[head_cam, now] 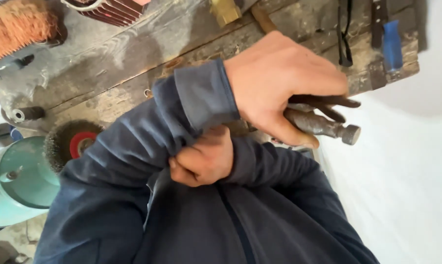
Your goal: The person works at a wooden workbench, first operating a metal hand tool against the bench, then repairing a rusty cast-iron pump housing. They use a hammer to tap the housing, a wrench to loosen fittings, and a screwdriver and pliers to work on bolts and parts of the pump body.
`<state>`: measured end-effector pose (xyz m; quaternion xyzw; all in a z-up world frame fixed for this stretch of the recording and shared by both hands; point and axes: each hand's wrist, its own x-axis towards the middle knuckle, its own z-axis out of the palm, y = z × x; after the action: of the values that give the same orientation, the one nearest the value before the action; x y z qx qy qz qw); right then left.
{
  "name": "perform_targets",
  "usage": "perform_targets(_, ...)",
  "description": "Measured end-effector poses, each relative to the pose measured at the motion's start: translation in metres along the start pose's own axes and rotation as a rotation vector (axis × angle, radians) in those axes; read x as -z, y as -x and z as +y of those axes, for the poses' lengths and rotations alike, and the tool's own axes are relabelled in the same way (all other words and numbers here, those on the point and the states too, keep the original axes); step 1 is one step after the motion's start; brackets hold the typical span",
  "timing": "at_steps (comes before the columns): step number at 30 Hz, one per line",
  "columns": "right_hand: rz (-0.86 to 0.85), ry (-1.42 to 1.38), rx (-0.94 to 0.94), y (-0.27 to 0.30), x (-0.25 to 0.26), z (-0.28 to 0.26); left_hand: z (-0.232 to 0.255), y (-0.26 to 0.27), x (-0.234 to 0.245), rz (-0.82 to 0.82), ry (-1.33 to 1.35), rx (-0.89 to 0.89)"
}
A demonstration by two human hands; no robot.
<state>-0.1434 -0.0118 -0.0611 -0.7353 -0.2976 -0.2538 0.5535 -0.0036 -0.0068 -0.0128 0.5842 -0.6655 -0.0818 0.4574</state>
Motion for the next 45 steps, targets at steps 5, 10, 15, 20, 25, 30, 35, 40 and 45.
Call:
perform_targets(5, -0.062, -0.047, 0.023, 0.011, 0.013, 0.002, -0.002, -0.001, -0.005, -0.036, 0.012, 0.029)
perform_targets(10, -0.079, -0.016, -0.034, 0.010, 0.009, -0.004, -0.002, 0.003, -0.006, -0.086, 0.032, 0.103)
perform_targets(15, 0.074, -0.018, -0.020, 0.015, 0.005, 0.000, -0.003, -0.001, -0.006, -0.052, 0.033, 0.091)
perform_targets(20, 0.049, -0.092, 0.146, 0.020, 0.006, 0.011, 0.002, -0.001, -0.005, -0.057, 0.123, 0.079)
perform_targets(25, 0.042, -0.207, 0.396, 0.040, 0.013, 0.031, -0.004, 0.002, 0.002, -0.091, 0.073, 0.037)
perform_targets(30, -0.020, -0.043, 0.182, 0.030, 0.015, 0.003, 0.001, 0.002, 0.000, -0.043, 0.106, 0.050)
perform_targets(35, 0.003, 0.003, -0.228, -0.005, 0.010, -0.016, -0.004, 0.005, 0.007, -0.073, 0.081, 0.031)
perform_targets(40, -0.011, -0.137, 0.284, 0.042, 0.015, 0.001, -0.003, 0.007, 0.006, -0.047, 0.106, 0.049)
perform_targets(45, -0.017, -0.120, 0.253, 0.067, 0.015, 0.013, -0.006, 0.004, -0.003, -0.012, 0.050, -0.025)
